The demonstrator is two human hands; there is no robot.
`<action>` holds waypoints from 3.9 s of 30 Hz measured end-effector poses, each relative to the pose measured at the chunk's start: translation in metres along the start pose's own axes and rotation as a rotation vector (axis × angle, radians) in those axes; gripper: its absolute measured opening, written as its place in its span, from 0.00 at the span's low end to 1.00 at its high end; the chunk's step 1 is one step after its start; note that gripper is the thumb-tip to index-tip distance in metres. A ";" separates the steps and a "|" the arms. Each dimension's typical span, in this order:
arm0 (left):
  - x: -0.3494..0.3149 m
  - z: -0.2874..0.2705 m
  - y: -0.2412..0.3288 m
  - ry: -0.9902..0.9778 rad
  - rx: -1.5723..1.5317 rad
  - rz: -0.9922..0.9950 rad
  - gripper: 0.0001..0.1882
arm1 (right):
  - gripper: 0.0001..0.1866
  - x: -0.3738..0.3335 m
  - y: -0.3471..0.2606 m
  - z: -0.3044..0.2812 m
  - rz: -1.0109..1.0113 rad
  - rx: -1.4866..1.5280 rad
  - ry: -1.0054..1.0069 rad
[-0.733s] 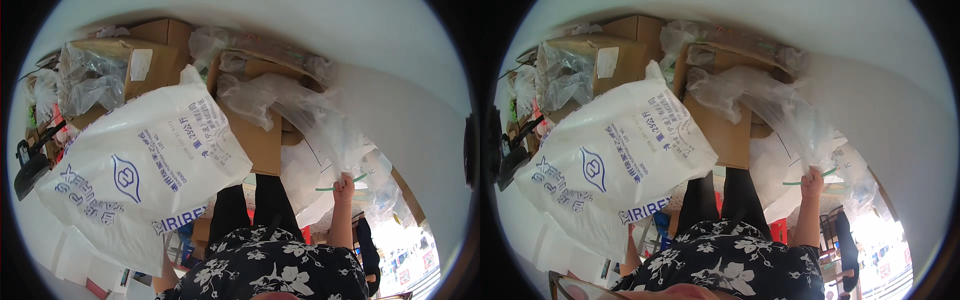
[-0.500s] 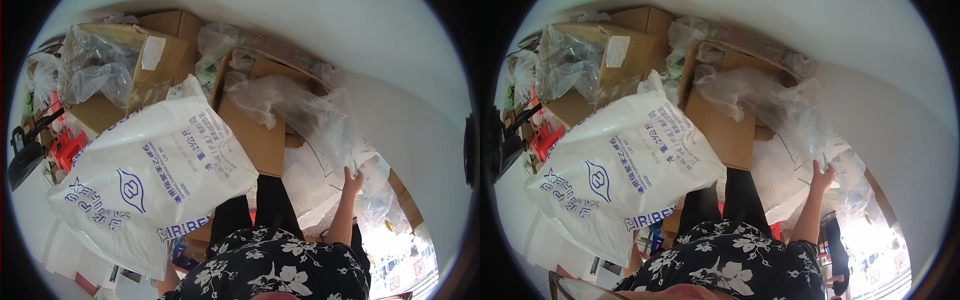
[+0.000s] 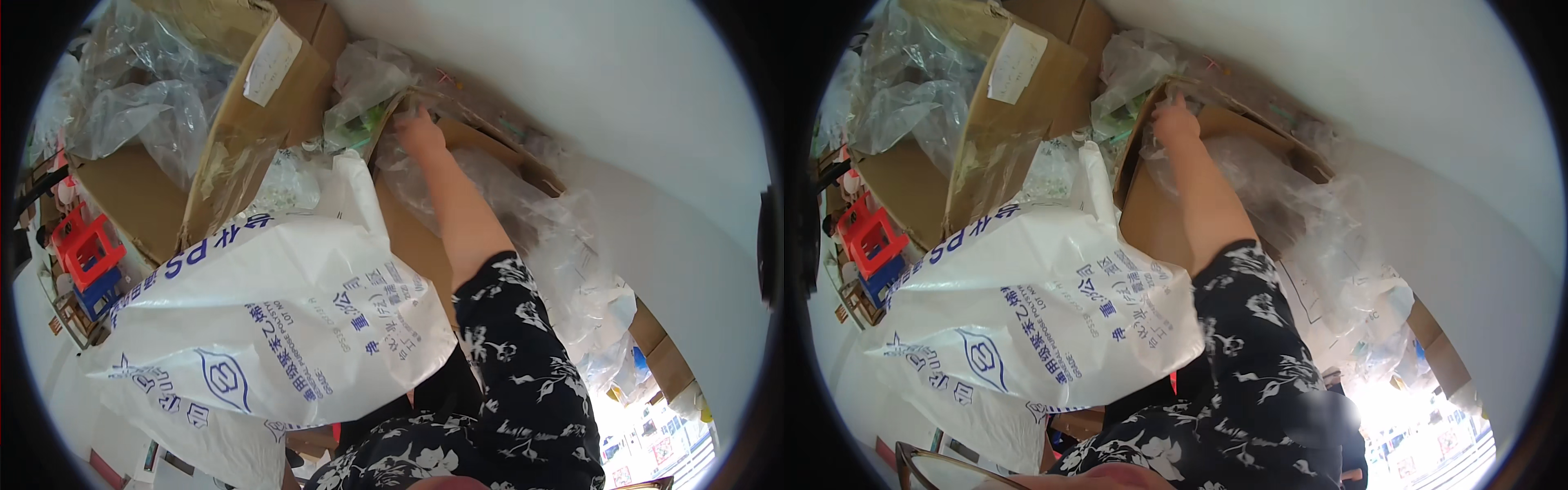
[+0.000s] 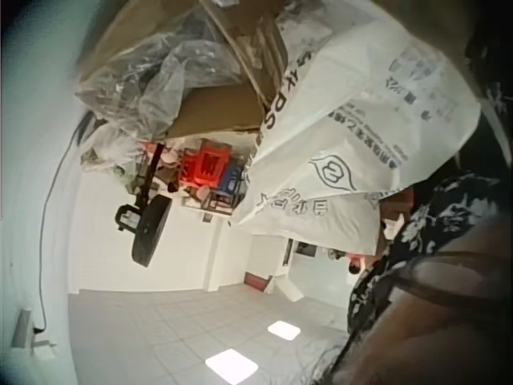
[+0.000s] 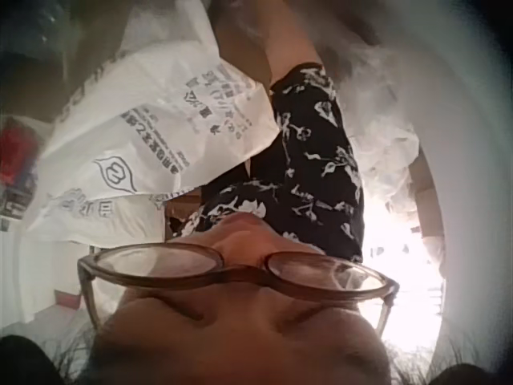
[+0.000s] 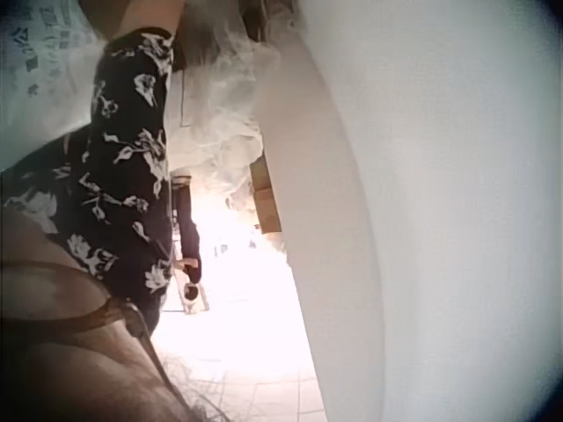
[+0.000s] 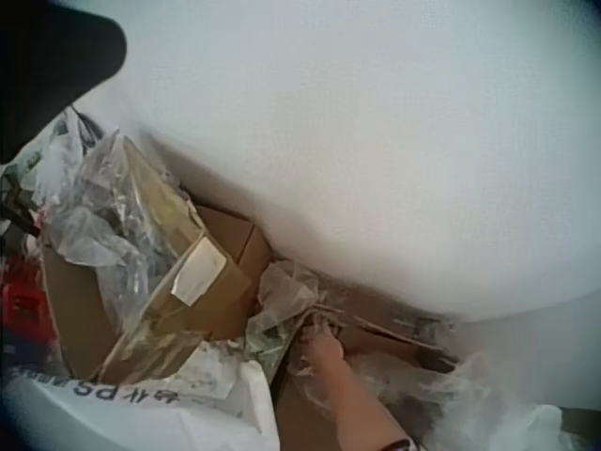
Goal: The person sorts green plastic strips, gathers them into bundles, and places them into bags or containers in a workshop.
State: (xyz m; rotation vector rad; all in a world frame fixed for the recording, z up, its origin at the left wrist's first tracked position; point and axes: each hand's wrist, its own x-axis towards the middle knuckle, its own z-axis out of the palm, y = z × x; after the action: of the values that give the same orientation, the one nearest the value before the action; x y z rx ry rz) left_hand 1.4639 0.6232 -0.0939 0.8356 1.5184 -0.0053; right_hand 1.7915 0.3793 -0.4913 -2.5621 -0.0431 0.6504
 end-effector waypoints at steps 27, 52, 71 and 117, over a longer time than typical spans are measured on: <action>-0.073 -0.022 0.034 -0.254 -0.124 -0.105 0.36 | 0.03 -0.298 -0.016 -0.277 0.336 1.924 0.374; -0.183 0.190 0.032 -1.274 0.841 0.510 0.19 | 0.10 -0.727 -0.077 -0.376 0.314 1.371 1.691; -0.303 -0.047 -0.196 -2.513 1.858 0.159 0.26 | 0.17 -0.962 -0.221 -0.175 0.640 1.129 2.412; -0.639 -0.435 -0.927 -2.426 2.744 0.067 0.28 | 0.11 -1.517 0.146 -0.014 1.040 0.983 1.497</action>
State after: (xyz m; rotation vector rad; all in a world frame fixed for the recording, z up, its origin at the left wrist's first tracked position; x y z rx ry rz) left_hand 0.5616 -0.1573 0.0919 -1.2028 1.8614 2.2112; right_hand 0.4415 0.0219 0.1181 -1.3403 1.6277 -0.8777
